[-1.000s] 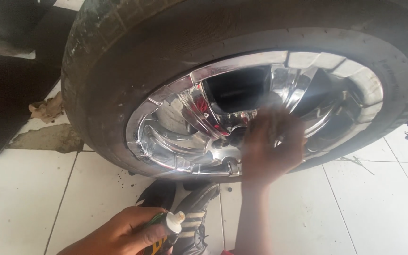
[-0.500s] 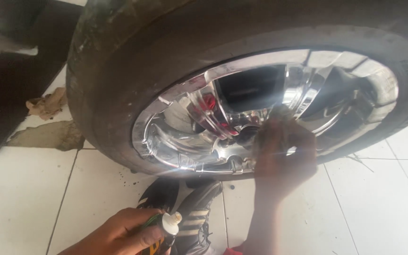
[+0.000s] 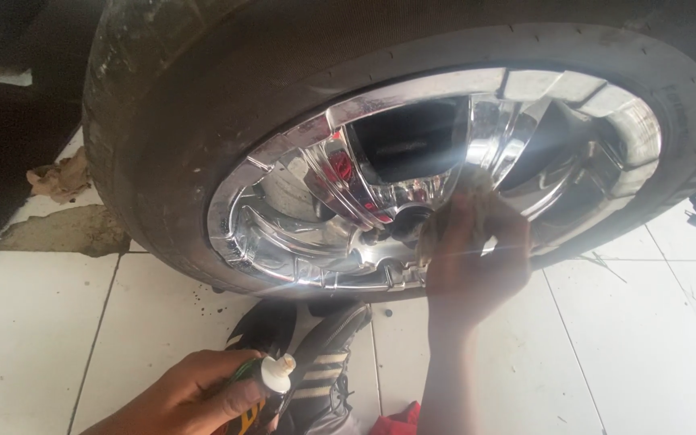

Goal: Apply polish and clean a chrome car wheel with a cloth.

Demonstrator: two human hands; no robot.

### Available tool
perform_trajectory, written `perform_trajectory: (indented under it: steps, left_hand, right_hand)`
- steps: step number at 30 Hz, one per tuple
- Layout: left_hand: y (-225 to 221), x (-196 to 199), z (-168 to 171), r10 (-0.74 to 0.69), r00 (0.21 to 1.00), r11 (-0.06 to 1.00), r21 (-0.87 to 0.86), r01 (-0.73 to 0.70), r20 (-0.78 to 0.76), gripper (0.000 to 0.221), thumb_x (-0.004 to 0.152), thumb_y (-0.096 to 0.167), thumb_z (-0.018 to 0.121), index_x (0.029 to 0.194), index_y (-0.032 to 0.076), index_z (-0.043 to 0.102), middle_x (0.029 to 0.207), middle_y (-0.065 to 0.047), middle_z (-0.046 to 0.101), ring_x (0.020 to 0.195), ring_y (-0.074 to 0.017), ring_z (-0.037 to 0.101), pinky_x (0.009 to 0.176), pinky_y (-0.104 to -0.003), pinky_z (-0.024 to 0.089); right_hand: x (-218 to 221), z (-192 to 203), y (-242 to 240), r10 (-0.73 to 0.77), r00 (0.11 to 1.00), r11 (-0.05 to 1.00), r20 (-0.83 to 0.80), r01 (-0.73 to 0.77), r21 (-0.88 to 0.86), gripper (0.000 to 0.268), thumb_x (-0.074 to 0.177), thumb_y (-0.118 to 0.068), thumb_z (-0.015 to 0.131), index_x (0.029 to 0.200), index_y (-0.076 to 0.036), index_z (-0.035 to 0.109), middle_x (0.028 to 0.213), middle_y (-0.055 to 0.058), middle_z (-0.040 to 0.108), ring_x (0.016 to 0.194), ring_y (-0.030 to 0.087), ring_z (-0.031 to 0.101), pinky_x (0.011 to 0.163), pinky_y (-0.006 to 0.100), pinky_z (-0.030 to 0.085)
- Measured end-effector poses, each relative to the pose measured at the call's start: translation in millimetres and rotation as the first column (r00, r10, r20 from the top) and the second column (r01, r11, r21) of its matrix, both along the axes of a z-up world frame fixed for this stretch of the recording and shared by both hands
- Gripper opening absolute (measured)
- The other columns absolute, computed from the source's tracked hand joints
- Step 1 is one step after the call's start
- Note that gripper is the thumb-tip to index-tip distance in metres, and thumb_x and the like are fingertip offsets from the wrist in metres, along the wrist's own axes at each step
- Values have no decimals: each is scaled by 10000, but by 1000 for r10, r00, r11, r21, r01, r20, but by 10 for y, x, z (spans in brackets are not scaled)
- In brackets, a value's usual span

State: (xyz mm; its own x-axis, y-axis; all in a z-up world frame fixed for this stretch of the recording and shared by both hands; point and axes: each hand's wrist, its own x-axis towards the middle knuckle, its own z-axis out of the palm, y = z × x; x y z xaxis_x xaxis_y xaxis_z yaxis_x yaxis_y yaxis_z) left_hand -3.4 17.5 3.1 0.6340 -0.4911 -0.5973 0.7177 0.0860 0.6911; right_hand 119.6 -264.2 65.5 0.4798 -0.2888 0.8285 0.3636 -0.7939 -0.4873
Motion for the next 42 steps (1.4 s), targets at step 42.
perform_trajectory:
  steps: [42]
  left_hand:
    - [380,-206,-1442,21,918,976,191,-105,396,487,893,159,674,1368,78,606,1111,-173,712,984,-270,742,935,-478,607]
  right_hand:
    - [288,343,90,118,989,851,-89,-54,523,278,1002,-227,683,1232,-79,730,832,78,702,689,141,634,655,286,540]
